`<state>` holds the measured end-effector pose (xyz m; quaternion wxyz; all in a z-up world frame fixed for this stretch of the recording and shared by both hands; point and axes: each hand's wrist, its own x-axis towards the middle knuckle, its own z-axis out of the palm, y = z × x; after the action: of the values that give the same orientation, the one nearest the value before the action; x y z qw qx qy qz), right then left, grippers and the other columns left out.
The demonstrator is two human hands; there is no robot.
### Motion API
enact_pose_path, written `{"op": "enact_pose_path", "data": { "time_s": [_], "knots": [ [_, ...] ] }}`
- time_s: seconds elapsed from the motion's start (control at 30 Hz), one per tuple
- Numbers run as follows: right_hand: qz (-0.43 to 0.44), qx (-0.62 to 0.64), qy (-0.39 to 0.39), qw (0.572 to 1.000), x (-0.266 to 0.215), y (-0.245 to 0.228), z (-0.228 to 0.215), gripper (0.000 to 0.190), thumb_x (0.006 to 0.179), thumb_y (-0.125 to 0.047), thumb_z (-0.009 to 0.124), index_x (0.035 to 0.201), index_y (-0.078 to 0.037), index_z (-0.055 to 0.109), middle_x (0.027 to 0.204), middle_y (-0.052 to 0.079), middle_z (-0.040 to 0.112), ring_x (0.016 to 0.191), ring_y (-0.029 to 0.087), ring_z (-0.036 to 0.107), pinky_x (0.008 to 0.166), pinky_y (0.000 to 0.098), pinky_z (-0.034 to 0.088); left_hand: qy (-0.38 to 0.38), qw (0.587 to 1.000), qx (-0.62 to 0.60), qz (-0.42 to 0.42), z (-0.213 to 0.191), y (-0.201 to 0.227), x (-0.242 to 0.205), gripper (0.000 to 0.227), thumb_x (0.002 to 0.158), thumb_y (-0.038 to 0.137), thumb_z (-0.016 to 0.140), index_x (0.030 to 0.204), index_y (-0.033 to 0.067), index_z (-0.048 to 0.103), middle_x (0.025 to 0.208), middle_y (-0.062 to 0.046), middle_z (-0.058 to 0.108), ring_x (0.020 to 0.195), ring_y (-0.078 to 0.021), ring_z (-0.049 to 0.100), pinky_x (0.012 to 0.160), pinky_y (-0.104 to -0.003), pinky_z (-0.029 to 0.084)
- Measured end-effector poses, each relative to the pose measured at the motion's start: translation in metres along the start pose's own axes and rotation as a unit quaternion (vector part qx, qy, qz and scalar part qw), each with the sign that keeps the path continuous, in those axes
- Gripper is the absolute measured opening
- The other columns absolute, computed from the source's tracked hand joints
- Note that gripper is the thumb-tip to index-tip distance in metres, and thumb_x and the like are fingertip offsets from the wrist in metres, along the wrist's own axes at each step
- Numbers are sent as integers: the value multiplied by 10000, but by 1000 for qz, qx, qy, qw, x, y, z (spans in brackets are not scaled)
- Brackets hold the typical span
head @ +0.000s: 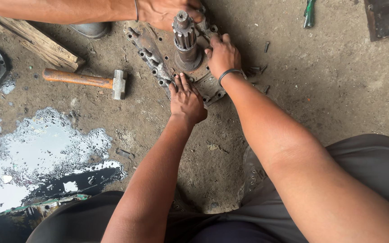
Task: The person disassembles a mechanical housing, likely a gearbox, using a hammer, wrench, and socket wrench. They remove bolts and a central shaft assembly, then inspect the internal gears and bearings.
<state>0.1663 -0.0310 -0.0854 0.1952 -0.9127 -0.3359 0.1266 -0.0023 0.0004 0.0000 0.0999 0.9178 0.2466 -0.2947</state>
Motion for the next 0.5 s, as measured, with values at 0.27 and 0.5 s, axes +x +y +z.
{"op": "enact_pose_path", "data": {
  "time_s": [0.27,0.5],
  "knots": [
    [-62,-1,51,997,2,2,2,398,891,-220,753,1250,-112,620,1220,221,570,1029,420,659,859,491,538,-59,997,48,9,-6,0,-1,767,1014,306,378,1549,-160,88,1622,-406,7,1523,-505,56,1215,-585,117],
    [-98,-8,21,995,-5,0,-10,373,815,-101,717,1180,-148,655,1230,194,581,1011,413,668,875,488,539,-39,997,58,11,0,0,1,758,1026,316,353,1551,-161,86,1619,-399,22,1524,-503,57,1215,-584,112]
  ]
}}
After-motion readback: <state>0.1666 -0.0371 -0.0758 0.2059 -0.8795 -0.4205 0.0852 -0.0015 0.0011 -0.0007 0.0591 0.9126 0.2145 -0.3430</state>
